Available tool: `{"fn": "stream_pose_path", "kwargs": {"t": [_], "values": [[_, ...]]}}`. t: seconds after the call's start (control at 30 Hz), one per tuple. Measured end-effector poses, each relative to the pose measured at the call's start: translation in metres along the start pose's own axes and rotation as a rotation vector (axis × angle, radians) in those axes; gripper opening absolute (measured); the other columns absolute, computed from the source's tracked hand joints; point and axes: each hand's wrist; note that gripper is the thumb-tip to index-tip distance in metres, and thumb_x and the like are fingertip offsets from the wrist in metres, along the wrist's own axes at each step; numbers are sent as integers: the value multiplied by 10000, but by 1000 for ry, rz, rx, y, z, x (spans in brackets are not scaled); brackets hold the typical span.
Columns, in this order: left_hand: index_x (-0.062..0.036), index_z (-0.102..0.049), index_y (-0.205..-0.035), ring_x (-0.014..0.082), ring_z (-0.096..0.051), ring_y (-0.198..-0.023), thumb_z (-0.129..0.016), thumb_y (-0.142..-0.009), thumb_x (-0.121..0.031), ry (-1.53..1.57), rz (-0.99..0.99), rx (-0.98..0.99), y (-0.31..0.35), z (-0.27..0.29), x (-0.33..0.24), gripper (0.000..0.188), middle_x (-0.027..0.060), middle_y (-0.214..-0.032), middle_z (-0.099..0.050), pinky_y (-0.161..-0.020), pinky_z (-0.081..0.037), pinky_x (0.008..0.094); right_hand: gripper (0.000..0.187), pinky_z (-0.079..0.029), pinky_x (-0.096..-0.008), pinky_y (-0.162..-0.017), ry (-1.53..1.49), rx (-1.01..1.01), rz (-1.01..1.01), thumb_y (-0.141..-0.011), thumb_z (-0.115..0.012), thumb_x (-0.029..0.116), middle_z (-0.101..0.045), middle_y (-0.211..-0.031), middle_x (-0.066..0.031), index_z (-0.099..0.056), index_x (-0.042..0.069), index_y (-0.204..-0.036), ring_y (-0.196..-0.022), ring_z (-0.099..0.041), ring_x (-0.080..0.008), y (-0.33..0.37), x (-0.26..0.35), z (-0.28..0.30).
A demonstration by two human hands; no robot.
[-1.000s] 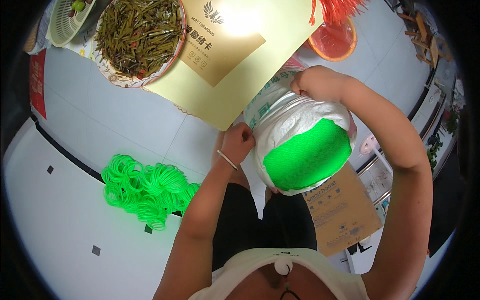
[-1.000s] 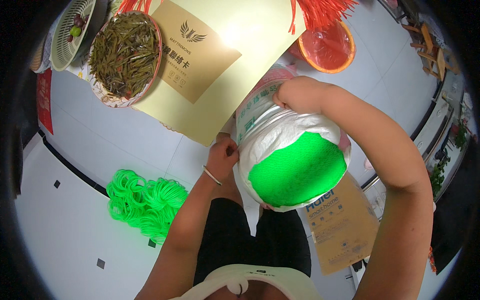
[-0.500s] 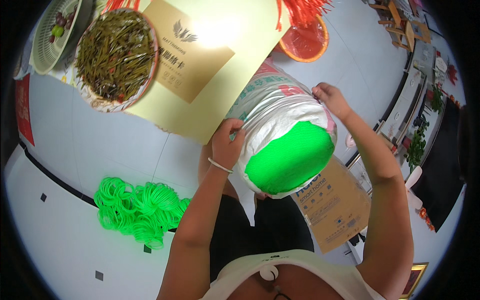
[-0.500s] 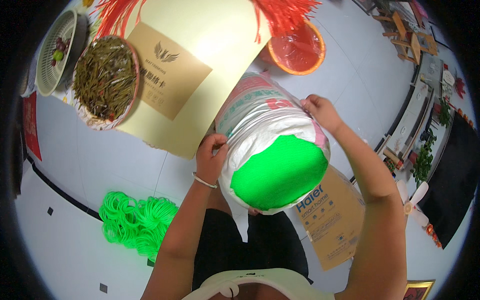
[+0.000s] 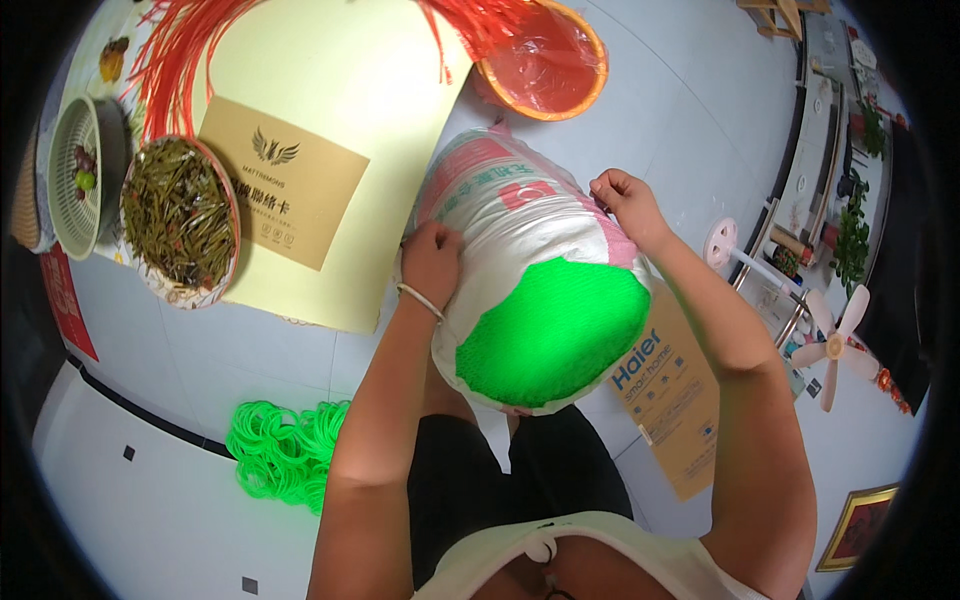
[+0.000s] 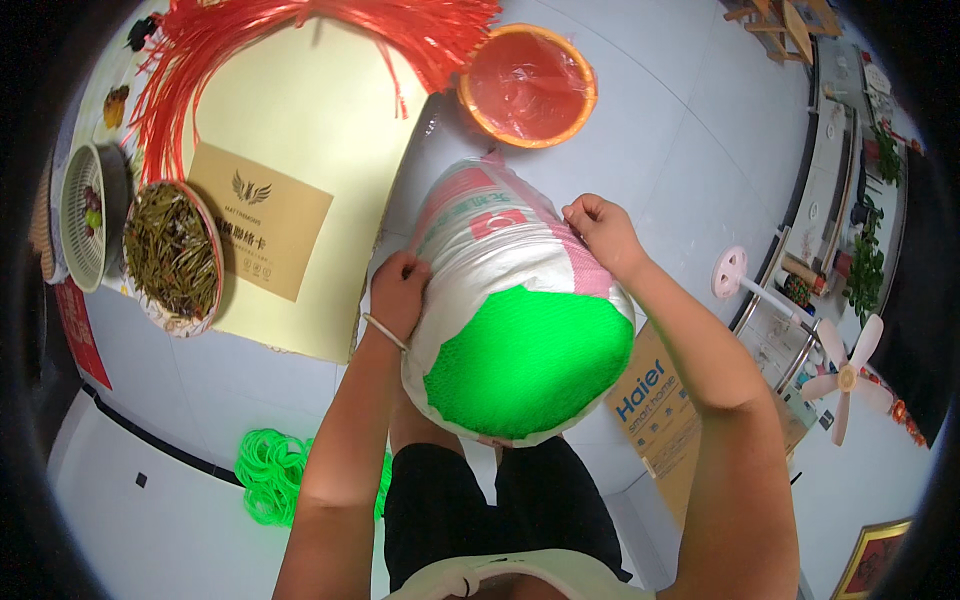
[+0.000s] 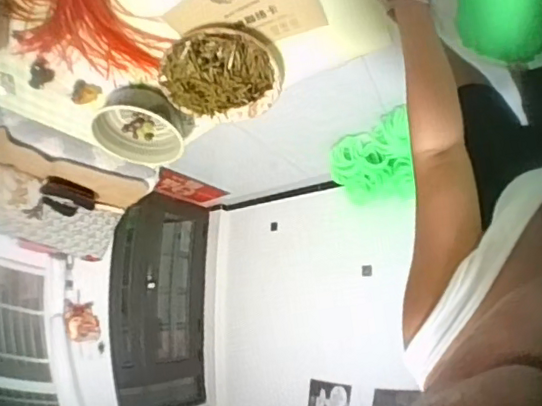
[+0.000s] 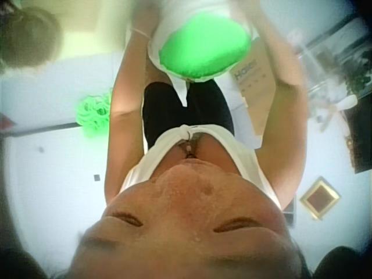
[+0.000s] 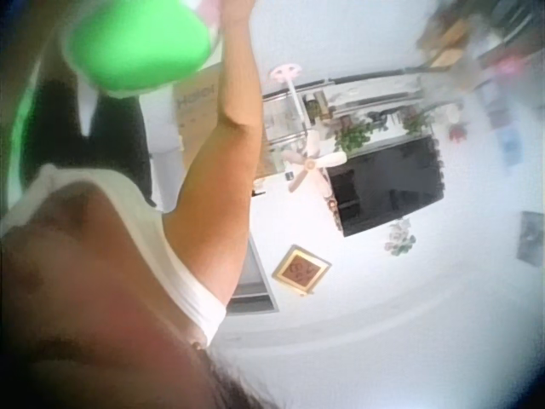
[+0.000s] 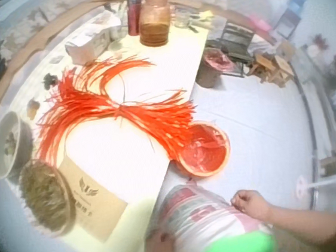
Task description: The person places a pink plastic bag into a brown bucket and then lines a yellow bucket with another pink plastic bag. They then handle a large white sack containing a green honeycomb structure, adjusting the sack's opening and lifting it.
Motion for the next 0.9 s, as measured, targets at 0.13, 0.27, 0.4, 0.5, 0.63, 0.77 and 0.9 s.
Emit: {"fn": "stream_pose_path", "kwargs": {"t": [0.13, 0.27, 0.4, 0.5, 0.63, 0.77, 0.9], "values": [[24, -593, -843, 275, -578, -710, -613, -858, -163, -14, -116, -30, 11, 5, -37, 189, 143, -790, -614, -678, -459, 374, 215, -403, -261, -610, 90, -32, 103, -919, -616, 217, -569, -713, -4, -593, 19, -840, -652, -452, -89, 17, 2, 2], [27, -581, -790, 320, -564, -700, -628, -865, -231, -207, -138, -31, 17, -7, -49, 272, 173, -773, -606, -656, -444, 406, 270, -409, -276, -588, 137, -31, 106, -891, -653, 266, -550, -654, -15, -593, 23, -790, -618, -452, -102, 7, -4, -1], [21, -574, -723, 353, -559, -677, -647, -852, -263, -236, -18, 91, 2, -3, -51, 320, 187, -725, -592, -648, -440, 444, 357, -417, -302, -561, 117, 39, 8, -866, -678, 330, -528, -598, -26, -581, 23, -715, -572, -448, -116, -4, 0, -8], [17, -577, -711, 349, -562, -681, -653, -848, -274, -326, 11, 146, -8, -5, -55, 331, 180, -713, -592, -650, -443, 437, 436, -407, -327, -536, 48, 41, -57, -860, -679, 377, -504, -559, -35, -551, 21, -642, -540, -416, -123, -13, -2, -12], [34, -578, -706, 305, -534, -600, -678, -844, -242, -280, -192, 16, -10, -10, -56, 324, 187, -686, -589, -577, -420, 397, 514, -397, -347, -519, 191, 23, 7, -859, -672, 417, -480, -521, -44, -510, 20, -577, -518, -385, -126, -13, 6, -13], [34, -590, -734, 243, -525, -594, -700, -826, -203, -193, -167, 58, -14, -15, -57, 278, 156, -678, -587, -579, -426, 359, 423, -366, -261, -522, 204, 113, 19, -886, -671, 330, -459, -586, 44, -521, 46, -610, -557, -371, -68, -10, 20, -13], [20, -612, -766, 230, -552, -648, -706, -810, -178, -102, -141, 151, -20, -17, -66, 224, 131, -708, -603, -619, -451, 354, 409, -380, -276, -533, 50, 293, 19, -858, -704, 331, -461, -591, 28, -509, 52, -630, -568, -391, -82, -15, 12, -4]]}}
Point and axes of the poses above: each hand's wrist, its own y-axis away from the middle knuckle, its own z-axis out of the back of the hand, x = y × z
